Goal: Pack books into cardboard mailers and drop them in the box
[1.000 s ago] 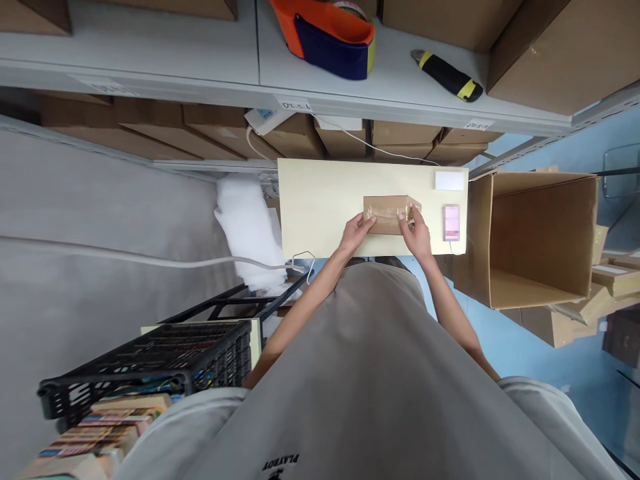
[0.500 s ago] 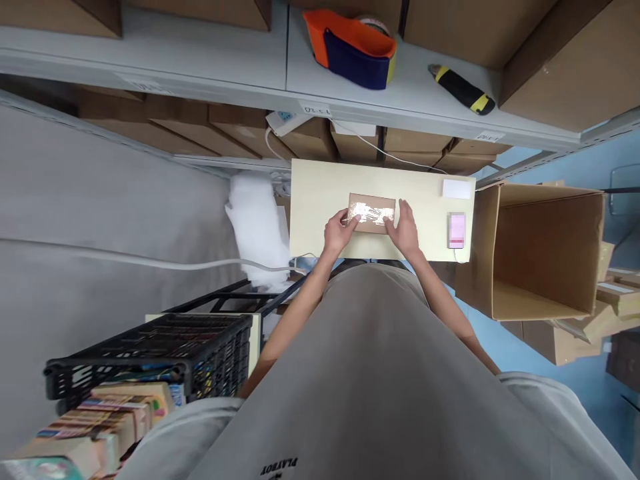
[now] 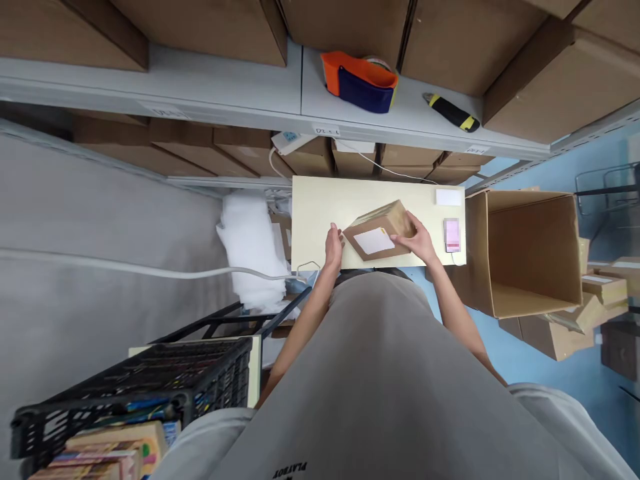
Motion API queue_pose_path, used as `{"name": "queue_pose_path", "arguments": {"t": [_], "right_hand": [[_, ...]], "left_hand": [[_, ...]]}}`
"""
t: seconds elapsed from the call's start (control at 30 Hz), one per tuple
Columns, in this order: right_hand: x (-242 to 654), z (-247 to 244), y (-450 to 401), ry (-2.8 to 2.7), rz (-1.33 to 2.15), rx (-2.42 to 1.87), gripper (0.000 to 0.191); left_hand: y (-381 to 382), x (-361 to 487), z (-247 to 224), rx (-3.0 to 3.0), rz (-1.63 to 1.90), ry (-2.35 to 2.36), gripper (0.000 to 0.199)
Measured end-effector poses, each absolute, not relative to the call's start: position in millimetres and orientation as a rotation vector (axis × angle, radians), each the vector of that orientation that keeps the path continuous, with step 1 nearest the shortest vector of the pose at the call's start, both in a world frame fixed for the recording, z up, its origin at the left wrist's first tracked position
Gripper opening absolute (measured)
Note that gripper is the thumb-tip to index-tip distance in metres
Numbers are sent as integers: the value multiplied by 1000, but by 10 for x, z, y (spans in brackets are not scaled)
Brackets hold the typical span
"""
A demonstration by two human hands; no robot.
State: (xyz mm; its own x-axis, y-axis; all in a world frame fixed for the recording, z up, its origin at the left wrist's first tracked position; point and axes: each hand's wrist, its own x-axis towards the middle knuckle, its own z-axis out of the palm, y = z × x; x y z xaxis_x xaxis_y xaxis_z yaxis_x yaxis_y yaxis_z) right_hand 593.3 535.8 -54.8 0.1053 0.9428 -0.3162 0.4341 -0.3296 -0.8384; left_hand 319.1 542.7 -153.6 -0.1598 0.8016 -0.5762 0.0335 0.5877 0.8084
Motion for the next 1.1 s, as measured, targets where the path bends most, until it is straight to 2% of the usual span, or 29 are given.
{"name": "queue_pose_path", "arguments": {"t": [0.13,0.27,0.5,0.63,0.87,1.1], "right_hand": [[6075,-535,4805,-563,1382,-1831,95],[5997,-571,4322,-158,1364,-1844,77],[6026,-492,3665,-5,1142,-1732,74],[6273,-355,3340,-5,998,-1673,77],[7297,-509,2907,130,827,-1590,67],[8935,-985,2806,289,838,-1519,62]], "left_hand": [[5375,3248,-1272,603,795,1339,94],[5426,3355,-1009,903,738,1154,85],[5466,3862,-895,1083,630,1038,79],[5363,4310,-650,1098,549,869,73],[5105,5462,-211,1305,416,724,63],[4829,7184,-294,1550,416,881,58]]}}
